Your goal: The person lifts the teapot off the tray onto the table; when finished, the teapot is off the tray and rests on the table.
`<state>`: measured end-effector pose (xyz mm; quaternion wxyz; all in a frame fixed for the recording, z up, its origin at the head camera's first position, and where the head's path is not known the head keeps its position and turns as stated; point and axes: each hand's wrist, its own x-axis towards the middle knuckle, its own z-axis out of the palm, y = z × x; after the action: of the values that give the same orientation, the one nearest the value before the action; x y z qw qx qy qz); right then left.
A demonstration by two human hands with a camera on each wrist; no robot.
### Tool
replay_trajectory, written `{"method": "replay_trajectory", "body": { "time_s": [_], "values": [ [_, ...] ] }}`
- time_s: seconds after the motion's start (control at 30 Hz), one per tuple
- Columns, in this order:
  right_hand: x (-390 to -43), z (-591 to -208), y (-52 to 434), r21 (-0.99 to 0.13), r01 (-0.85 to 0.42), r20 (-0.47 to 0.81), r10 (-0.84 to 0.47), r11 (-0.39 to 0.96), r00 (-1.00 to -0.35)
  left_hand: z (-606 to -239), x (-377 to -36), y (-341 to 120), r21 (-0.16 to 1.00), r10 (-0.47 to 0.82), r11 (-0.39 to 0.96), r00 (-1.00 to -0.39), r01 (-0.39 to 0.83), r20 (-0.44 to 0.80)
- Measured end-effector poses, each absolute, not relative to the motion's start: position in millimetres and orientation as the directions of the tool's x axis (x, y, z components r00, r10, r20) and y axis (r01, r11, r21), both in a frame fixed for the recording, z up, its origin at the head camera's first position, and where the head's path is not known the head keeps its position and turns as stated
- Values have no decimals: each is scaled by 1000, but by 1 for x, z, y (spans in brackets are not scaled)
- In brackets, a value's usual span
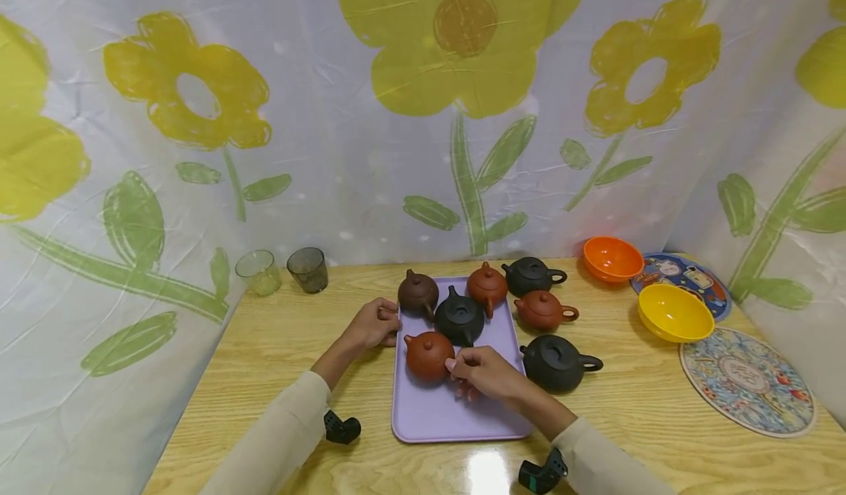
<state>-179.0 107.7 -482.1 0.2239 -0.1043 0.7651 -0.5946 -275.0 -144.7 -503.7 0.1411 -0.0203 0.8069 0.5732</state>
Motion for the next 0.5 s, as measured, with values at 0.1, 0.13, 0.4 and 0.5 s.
{"method": "replay_trajectory", "body": {
  "time_s": [0.1, 0.13, 0.4, 0.5],
  "values": [
    [-179, -477, 113, -957, 95, -214, -444, 275, -870, -502, -274, -144, 919, 126, 345, -960, -193, -249],
    [-178, -475, 115, -957, 92, -213, -451, 275, -867, -502, -273, -145, 919, 127, 347, -961, -188, -245],
    [-174, -458, 135, -951, 54, -211, -512, 303, -833, -501, -274, -145, 914, 133, 358, -959, -190, -251],
    [-173, -454, 142, -949, 56, -222, -532, 311, -817, -501, -273, -145, 914, 137, 360, -958, -188, -251]
  ]
}}
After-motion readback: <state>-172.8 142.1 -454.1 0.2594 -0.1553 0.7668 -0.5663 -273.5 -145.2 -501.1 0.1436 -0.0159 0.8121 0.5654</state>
